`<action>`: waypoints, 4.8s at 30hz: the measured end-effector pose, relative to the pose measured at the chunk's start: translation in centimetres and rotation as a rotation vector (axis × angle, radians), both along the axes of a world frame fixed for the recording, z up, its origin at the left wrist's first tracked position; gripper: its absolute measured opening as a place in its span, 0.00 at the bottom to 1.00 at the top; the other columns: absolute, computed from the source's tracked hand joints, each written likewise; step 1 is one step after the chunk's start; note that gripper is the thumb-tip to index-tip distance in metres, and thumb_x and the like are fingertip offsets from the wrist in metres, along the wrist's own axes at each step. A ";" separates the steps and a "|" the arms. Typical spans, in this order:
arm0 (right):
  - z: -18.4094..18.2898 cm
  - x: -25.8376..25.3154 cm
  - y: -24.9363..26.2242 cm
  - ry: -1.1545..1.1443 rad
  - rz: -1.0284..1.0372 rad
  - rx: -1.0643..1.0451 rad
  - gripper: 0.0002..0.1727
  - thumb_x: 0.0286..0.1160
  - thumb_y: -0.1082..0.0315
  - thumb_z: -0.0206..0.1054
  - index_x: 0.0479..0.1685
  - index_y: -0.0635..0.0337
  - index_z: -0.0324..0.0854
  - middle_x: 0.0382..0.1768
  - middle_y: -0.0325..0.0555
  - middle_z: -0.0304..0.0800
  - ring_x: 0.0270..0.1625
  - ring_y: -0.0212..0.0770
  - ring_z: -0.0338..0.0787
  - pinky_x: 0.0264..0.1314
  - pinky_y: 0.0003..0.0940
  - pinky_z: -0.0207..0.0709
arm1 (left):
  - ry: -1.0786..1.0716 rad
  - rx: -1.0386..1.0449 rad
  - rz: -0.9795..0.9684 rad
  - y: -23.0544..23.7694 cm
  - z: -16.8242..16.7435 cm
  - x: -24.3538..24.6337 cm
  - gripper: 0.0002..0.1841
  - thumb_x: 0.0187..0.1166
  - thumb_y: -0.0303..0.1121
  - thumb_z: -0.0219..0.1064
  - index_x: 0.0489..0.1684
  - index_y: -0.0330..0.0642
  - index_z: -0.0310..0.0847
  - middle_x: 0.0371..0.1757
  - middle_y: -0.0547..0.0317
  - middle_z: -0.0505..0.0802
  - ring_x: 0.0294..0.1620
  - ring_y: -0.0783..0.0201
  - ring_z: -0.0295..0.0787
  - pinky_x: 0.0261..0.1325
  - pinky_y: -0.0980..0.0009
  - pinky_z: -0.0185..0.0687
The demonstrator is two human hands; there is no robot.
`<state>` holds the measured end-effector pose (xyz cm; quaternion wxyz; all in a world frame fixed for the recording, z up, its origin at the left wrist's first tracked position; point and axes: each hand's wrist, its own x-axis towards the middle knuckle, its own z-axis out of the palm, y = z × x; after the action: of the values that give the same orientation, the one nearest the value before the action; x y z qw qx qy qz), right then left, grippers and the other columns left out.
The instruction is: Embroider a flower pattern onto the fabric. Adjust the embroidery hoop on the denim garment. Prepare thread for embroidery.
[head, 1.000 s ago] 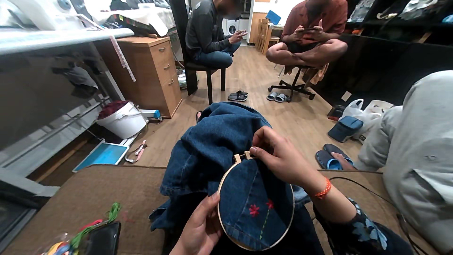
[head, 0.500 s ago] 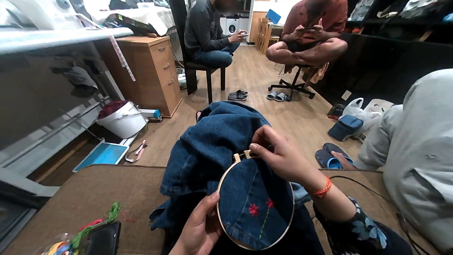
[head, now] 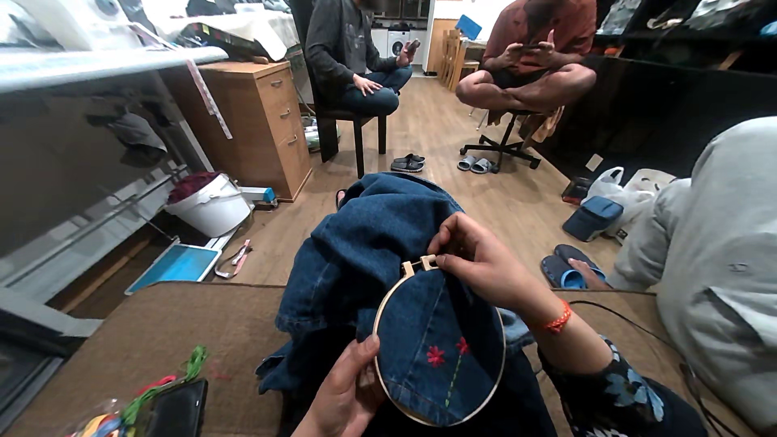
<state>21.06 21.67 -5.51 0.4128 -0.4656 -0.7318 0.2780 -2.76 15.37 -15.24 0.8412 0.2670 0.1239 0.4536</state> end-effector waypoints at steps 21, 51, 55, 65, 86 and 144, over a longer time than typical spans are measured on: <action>-4.2 4.0 -5.6 -0.222 -0.316 0.011 0.11 0.73 0.56 0.68 0.49 0.47 0.86 0.37 0.29 0.90 0.37 0.25 0.90 0.38 0.25 0.85 | 0.326 0.076 0.530 0.0 0.8 1.1 0.10 0.72 0.26 0.75 0.47 0.33 0.86 0.40 0.49 0.97 0.40 0.61 0.98 0.48 0.64 0.96; -3.0 -1.4 -6.5 -0.509 -0.560 0.249 0.12 0.54 0.83 0.72 0.34 0.61 0.78 0.32 0.49 0.81 0.34 0.49 0.87 0.33 0.46 0.83 | 0.837 0.488 1.173 1.8 -1.2 2.5 0.19 0.48 0.29 0.86 0.36 0.33 0.87 0.34 0.63 0.96 0.39 0.75 0.95 0.48 0.78 0.94; -4.0 -1.8 -6.6 -0.515 -0.564 0.469 0.06 0.51 0.80 0.68 0.24 0.59 0.80 0.26 0.46 0.76 0.28 0.46 0.83 0.25 0.39 0.79 | 0.816 0.538 1.224 1.3 -0.7 2.8 0.23 0.45 0.26 0.87 0.39 0.32 0.83 0.35 0.68 0.96 0.41 0.80 0.94 0.50 0.81 0.92; -1.6 10.6 -13.8 0.181 -0.211 0.103 0.09 0.83 0.47 0.66 0.52 0.29 0.89 0.32 0.13 0.88 0.22 0.12 0.77 0.22 0.11 0.71 | 0.344 0.013 0.724 -1.3 1.9 0.2 0.18 0.78 0.27 0.65 0.63 0.32 0.72 0.46 0.53 0.96 0.47 0.63 0.97 0.55 0.62 0.95; -9.8 8.2 -11.0 0.229 -0.198 -0.289 0.22 0.91 0.53 0.49 0.57 0.56 0.85 0.38 0.27 0.92 0.33 0.21 0.87 0.33 0.21 0.80 | 0.071 0.094 0.136 -2.9 4.8 -0.8 0.17 0.83 0.35 0.56 0.42 0.52 0.97 0.45 0.60 0.99 0.50 0.69 0.97 0.59 0.67 0.91; 5.4 5.3 8.0 0.526 0.021 -0.195 0.13 0.89 0.68 0.58 0.64 0.60 0.80 0.41 0.39 0.92 0.40 0.28 0.90 0.46 0.28 0.86 | 1.780 0.954 0.064 20.9 15.4 1.0 0.24 0.87 0.43 0.63 0.71 0.32 0.78 0.63 0.30 0.87 0.68 0.34 0.82 0.71 0.32 0.70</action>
<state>26.39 29.69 -0.08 0.5389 -0.4077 -0.5739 0.4626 -1.78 36.26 0.12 0.2359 0.8134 0.5193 0.1139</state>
